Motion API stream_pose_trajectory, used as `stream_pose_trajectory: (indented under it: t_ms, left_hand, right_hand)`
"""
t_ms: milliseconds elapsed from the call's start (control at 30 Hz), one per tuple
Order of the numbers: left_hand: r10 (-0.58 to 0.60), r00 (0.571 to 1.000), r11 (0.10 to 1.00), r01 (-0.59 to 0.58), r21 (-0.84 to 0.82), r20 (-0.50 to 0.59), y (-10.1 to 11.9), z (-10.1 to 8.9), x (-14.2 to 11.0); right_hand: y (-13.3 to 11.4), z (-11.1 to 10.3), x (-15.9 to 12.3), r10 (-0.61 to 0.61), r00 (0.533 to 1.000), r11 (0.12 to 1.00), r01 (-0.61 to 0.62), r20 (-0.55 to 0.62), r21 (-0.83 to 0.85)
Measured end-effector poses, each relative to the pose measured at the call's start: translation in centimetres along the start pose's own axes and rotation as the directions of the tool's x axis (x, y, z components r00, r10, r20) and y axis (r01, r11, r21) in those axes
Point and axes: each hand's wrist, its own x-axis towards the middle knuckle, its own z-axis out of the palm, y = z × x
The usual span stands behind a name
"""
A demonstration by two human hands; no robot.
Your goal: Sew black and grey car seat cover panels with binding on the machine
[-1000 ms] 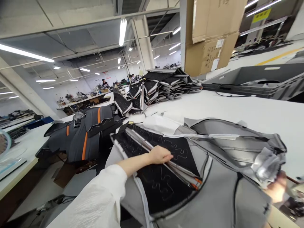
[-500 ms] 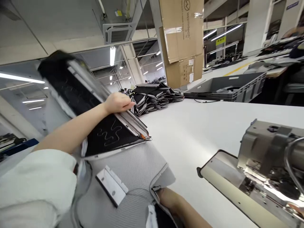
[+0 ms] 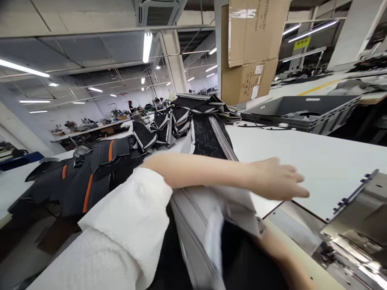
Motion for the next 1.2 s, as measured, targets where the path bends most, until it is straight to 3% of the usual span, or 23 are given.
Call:
stream_pose_trajectory:
  t_ms: [67, 167, 233, 333, 400, 433, 500, 600, 667, 733, 833, 933, 1100, 1200]
  left_hand:
    - [-0.129, 0.981, 0.963, 0.160, -0.219, 0.147, 2.1, 1.1, -3.2]
    - [-0.285, 0.884, 0.838, 0.417, -0.352, 0.370, 3.8, 4.5, -8.8]
    - [-0.359, 0.838, 0.799, 0.503, -0.330, 0.410, 3.9, 7.2, -11.4]
    - [-0.431, 0.833, 0.790, 0.534, -0.301, 0.346, 2.8, 10.3, -13.3]
    - [-0.509, 0.816, 0.771, 0.573, -0.278, 0.273, 1.8, 11.1, -14.1]
    - [-0.563, 0.787, 0.741, 0.616, -0.266, 0.254, 1.3, 11.3, -14.7]
    - [-0.671, 0.686, 0.630, 0.728, -0.271, 0.283, 0.5, 11.4, -16.5]
    - [-0.737, 0.507, 0.372, 0.856, -0.358, 0.447, -0.2, 12.3, -20.2]
    - [-0.719, 0.455, 0.241, 0.873, -0.425, 0.526, -0.3, 13.3, -22.5]
    - [-0.703, 0.465, 0.208, 0.858, -0.470, 0.538, -0.4, 14.4, -23.7]
    - [-0.713, 0.499, 0.243, 0.835, -0.495, 0.492, -0.7, 15.7, -22.5]
    - [-0.720, 0.525, 0.278, 0.818, -0.504, 0.455, -0.9, 16.7, -19.1]
    - [-0.662, 0.630, 0.390, 0.752, -0.531, 0.406, -1.1, 18.2, -12.1]
    - [-0.666, 0.657, 0.419, 0.721, -0.551, 0.353, -1.9, 18.7, -8.9]
  right_hand:
    - [-1.3, -0.8, 0.5, 0.011, 0.996, 0.992, -0.022, 0.092, 0.120]
    - [-2.5, -1.6, 1.1, 0.053, 0.970, 0.951, -0.121, 0.238, 0.285]
    - [-2.3, -1.7, 1.3, 0.090, 0.944, 0.924, -0.198, 0.317, 0.327]
    - [-1.1, -1.5, 1.5, 0.093, 0.928, 0.925, -0.215, 0.362, 0.313]
    - [-0.3, -1.2, 1.6, 0.048, 0.961, 0.976, -0.103, 0.274, 0.190]
    - [0.0, -1.0, 1.7, 0.031, 0.979, 0.996, -0.048, 0.201, 0.077]
    - [0.4, -0.5, 1.7, 0.021, 0.998, 0.982, -0.009, 0.064, -0.189]
    - [-0.3, 0.2, 1.0, -0.002, 0.999, 0.842, -0.022, -0.042, -0.539]
    - [-1.5, 1.1, 0.1, -0.126, 0.987, 0.702, 0.019, -0.097, -0.712]
    - [-3.1, 2.2, -1.0, -0.306, 0.939, 0.586, 0.053, -0.160, -0.809]
    - [-4.6, 4.2, -1.9, -0.410, 0.872, 0.583, 0.027, -0.266, -0.812]
    - [-4.7, 6.0, -2.2, -0.324, 0.879, 0.697, -0.028, -0.350, -0.717]
    - [-4.3, 7.3, -2.8, -0.268, 0.921, 0.714, -0.006, -0.281, -0.700]
    - [-3.6, 7.0, -2.4, -0.183, 0.928, 0.765, -0.073, -0.325, -0.640]
